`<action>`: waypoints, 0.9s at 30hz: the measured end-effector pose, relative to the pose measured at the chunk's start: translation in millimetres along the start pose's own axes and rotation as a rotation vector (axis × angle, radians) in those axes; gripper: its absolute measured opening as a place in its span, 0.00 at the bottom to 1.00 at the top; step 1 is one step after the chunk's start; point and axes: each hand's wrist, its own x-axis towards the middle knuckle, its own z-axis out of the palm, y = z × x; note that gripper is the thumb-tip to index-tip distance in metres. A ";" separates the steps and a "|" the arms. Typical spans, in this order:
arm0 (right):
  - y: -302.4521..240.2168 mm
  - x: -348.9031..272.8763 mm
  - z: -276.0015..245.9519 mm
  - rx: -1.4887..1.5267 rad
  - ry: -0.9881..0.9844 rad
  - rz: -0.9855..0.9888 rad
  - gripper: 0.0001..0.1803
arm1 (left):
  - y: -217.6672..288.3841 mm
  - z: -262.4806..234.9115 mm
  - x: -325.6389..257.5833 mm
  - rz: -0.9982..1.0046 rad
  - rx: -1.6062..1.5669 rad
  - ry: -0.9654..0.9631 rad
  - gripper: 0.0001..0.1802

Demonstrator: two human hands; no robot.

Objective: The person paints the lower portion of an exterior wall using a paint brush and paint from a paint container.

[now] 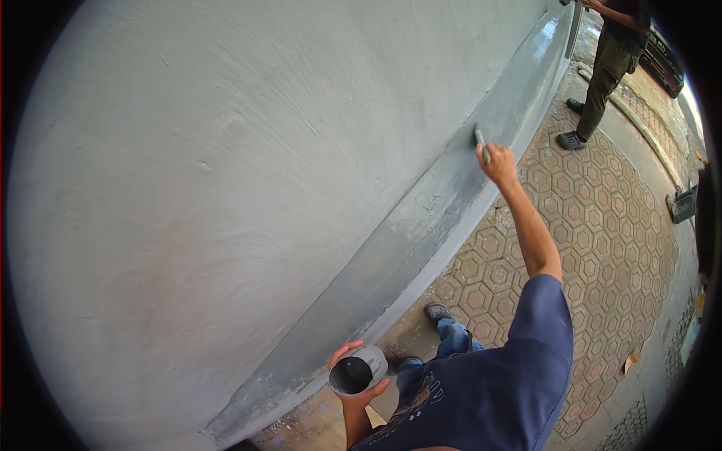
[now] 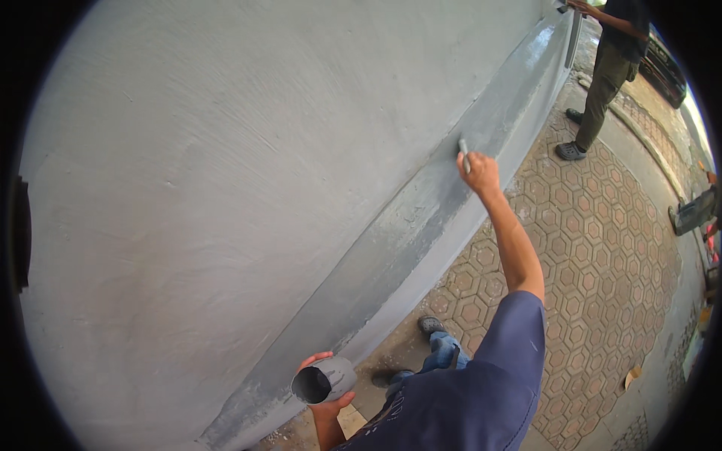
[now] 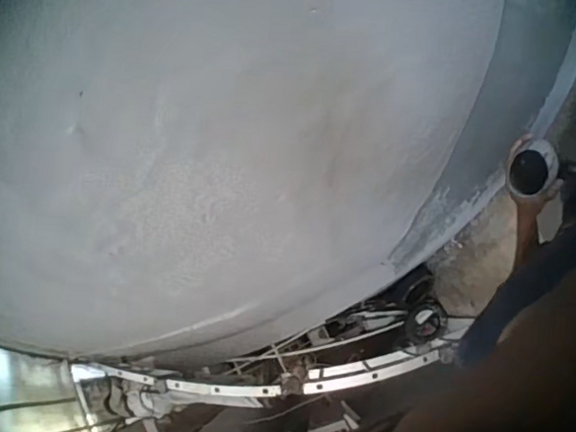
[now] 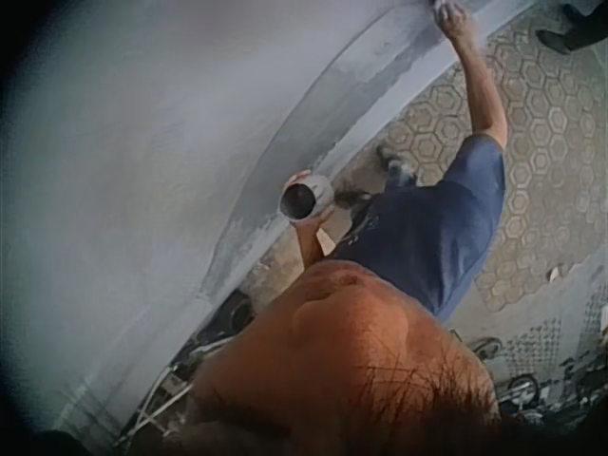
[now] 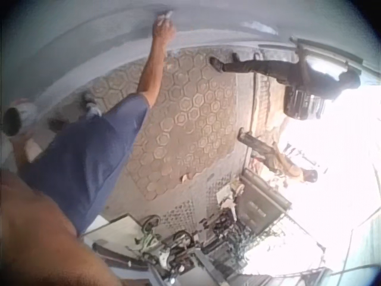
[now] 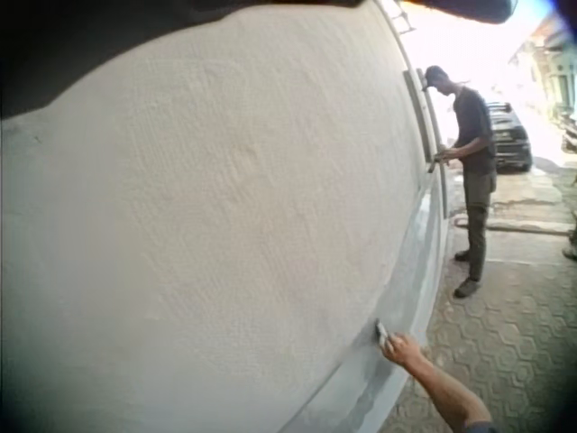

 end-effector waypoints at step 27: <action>-40.0 22.3 20.4 0.060 0.125 -0.079 0.16 | 20.3 31.8 5.9 -0.069 0.012 -0.002 0.54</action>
